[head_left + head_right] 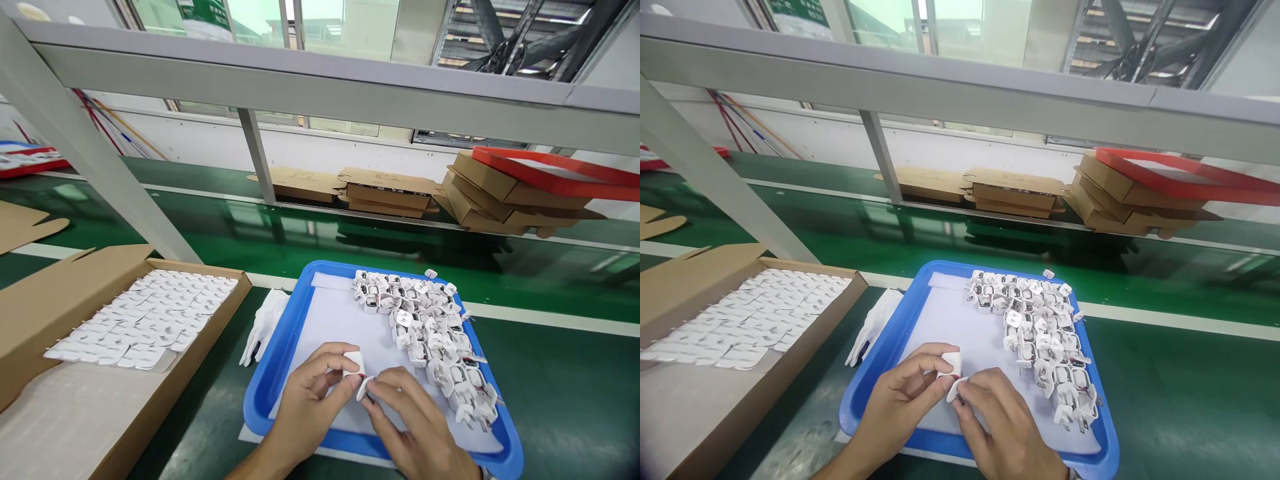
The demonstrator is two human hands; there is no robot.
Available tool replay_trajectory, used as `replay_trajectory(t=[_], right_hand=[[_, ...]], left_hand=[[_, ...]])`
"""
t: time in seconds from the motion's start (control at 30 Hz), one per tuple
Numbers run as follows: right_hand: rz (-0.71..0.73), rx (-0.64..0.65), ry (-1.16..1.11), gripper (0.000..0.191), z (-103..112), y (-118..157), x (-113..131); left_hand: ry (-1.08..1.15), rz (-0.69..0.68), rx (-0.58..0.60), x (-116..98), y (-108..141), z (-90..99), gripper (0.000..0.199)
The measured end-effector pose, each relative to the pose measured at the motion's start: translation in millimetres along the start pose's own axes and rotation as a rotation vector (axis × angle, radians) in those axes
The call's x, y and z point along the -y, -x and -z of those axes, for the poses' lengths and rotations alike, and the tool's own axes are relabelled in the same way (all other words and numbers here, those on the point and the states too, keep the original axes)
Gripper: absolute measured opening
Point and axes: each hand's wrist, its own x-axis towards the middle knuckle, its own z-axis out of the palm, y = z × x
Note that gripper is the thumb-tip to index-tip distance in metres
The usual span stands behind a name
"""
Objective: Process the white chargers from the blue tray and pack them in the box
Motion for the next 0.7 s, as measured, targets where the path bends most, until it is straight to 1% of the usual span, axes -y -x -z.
replay_trajectory(t=[0.07, 0.13, 0.27, 0.33, 0.4, 0.47, 0.53, 0.57, 0.7], right_hand=[[0.043, 0.048, 0.060, 0.041, -1, 1, 0], [0.059, 0.070, 0.083, 0.042, -1, 1, -1], [0.007, 0.087, 0.010, 0.040, -2, 0, -3], [-0.037, 0.056, -0.027, 0.036, -3, 1, -5], [-0.060, 0.018, -0.036, 0.033, -4, 2, -8], [-0.048, 0.003, -0.026, 0.035, -4, 2, -9], [-0.030, 0.008, -0.010, 0.038, -3, 1, -9], [-0.026, 0.016, 0.001, 0.038, -2, 1, -8], [-0.019, 0.051, 0.049, 0.039, 2, 0, -4]], left_hand=[[0.009, 0.025, -0.002, 1, 0, 0.1, 0.003], [0.013, 0.045, -0.003, 5, 0, 1.4, 0.003], [-0.005, 0.066, 0.011, 11, 0, 6.8, 0.005], [-0.007, 0.073, 0.051, 10, -1, 9.9, 0.011], [0.008, 0.051, 0.102, 8, -3, 12.8, 0.018], [0.020, 0.024, 0.167, 4, -5, 15.2, 0.023], [0.020, 0.030, 0.215, 2, -6, 17.1, 0.026], [0.022, 0.047, 0.221, 2, -7, 17.8, 0.027], [0.028, 0.111, 0.169, 5, -6, 19.6, 0.027]])
